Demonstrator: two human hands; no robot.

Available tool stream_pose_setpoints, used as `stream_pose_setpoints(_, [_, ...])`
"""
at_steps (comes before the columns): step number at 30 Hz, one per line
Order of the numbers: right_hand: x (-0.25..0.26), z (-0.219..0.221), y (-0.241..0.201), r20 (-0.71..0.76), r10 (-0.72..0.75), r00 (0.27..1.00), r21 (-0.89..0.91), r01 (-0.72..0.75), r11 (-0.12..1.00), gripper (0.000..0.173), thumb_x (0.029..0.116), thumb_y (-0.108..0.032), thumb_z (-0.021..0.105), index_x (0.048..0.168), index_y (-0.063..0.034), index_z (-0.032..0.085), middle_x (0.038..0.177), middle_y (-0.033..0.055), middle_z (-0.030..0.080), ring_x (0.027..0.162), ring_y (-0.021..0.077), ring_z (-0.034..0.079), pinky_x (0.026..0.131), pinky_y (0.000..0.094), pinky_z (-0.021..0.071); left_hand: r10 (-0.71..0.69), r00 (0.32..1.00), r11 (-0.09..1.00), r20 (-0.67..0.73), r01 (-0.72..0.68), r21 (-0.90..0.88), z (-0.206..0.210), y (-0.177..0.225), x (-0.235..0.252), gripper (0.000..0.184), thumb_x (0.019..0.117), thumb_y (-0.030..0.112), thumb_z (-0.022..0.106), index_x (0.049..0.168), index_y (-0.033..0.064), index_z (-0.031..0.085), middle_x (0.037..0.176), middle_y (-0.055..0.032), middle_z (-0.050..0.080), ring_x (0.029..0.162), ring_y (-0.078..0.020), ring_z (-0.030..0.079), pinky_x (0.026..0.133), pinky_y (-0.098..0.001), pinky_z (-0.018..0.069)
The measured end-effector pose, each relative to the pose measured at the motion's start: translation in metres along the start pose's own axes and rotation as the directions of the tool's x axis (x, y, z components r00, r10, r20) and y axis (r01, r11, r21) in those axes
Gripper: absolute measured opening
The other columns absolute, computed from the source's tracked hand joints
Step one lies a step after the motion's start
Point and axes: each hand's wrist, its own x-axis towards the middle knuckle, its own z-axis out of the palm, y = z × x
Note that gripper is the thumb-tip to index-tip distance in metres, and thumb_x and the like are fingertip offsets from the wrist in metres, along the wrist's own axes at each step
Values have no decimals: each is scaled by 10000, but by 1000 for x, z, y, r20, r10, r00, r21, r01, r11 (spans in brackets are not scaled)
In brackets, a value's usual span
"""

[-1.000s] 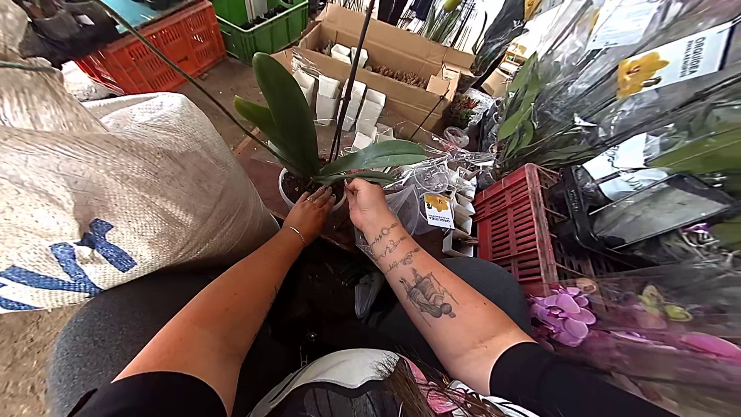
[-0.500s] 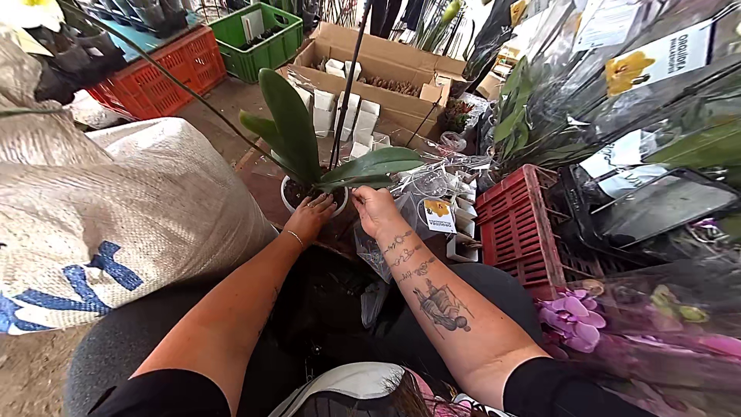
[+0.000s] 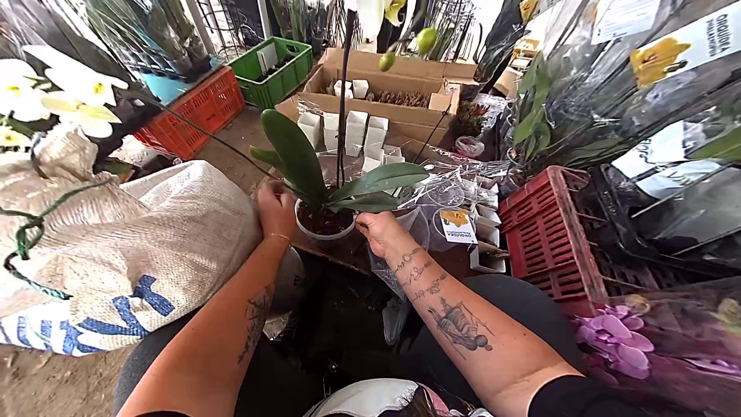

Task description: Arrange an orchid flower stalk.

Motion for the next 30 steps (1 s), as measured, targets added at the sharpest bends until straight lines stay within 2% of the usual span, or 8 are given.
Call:
stream_pose_setpoints(3, [-7,-2,-5,-4,7,1000,16,-6,1000,501,896,109,644,1364,7,497,1298,177,577,1146,229,601,984,371,525,-253,964,923,-86,213,-319,5,-3,28,692,1033,236,501,1587,-26,180,1542,-311,367,1415,-402,414,1163,-517,362])
stream_pose_setpoints(6, [-14,-10,-7,8,-5,1000,17,5,1000,519,909,91,646,1385,3,459,1298,179,573,1130,232,616,969,374,538,-312,943,812,-118,200,-549,11,-5,48,792,1051,242,500,1640,91,-8,1623,-250,276,1459,-338,376,1167,-501,364])
stream_pose_setpoints(11, [-15,-24,-1,17,-2,1000,-70,3,998,507,941,48,643,1405,-3,447,1314,190,578,1140,260,620,961,429,542,-251,951,766,-179,82,-637,12,13,63,761,1056,177,475,1650,171,1,1579,-195,385,1378,-228,486,1124,-396,421])
stream_pose_setpoints(14, [-10,-17,16,-30,125,992,-173,-128,977,494,966,-48,649,1413,13,448,1253,219,611,1062,289,653,887,455,562,-184,963,788,-196,25,-615,8,19,65,772,1042,164,493,1654,164,22,1540,-205,431,1324,-210,532,1096,-364,442])
stream_pose_setpoints(18, [-2,7,39,-28,355,935,-150,-355,923,577,1035,-189,599,1522,-53,321,1254,235,557,958,305,647,783,441,573,-83,971,820,-224,-61,-569,2,24,70,779,1034,149,488,1660,166,25,1601,-205,344,1337,-204,514,1096,-341,434])
stream_pose_setpoints(23, [24,28,63,-88,375,923,-106,-383,918,711,1077,-284,536,1610,-243,66,1350,265,508,882,326,674,703,450,585,7,977,834,-211,-122,-538,-3,33,69,759,1030,162,496,1663,183,79,1647,-185,267,1392,-213,457,1118,-337,410])
stream_pose_setpoints(28, [31,29,67,-113,353,929,-167,-368,915,599,1070,-234,522,1564,-196,186,903,157,623,620,211,637,545,342,543,34,981,857,-193,-127,-499,-11,35,70,750,1035,165,489,1655,135,68,1614,-194,316,1346,-190,490,1098,-310,420])
stream_pose_setpoints(30, [34,21,61,-97,348,933,-201,-360,911,525,1064,-191,507,1528,-162,263,874,152,620,610,204,624,541,333,531,24,985,870,-173,-106,-481,-18,40,67,745,1048,153,482,1653,118,49,1651,-189,253,1401,-191,453,1136,-302,393])
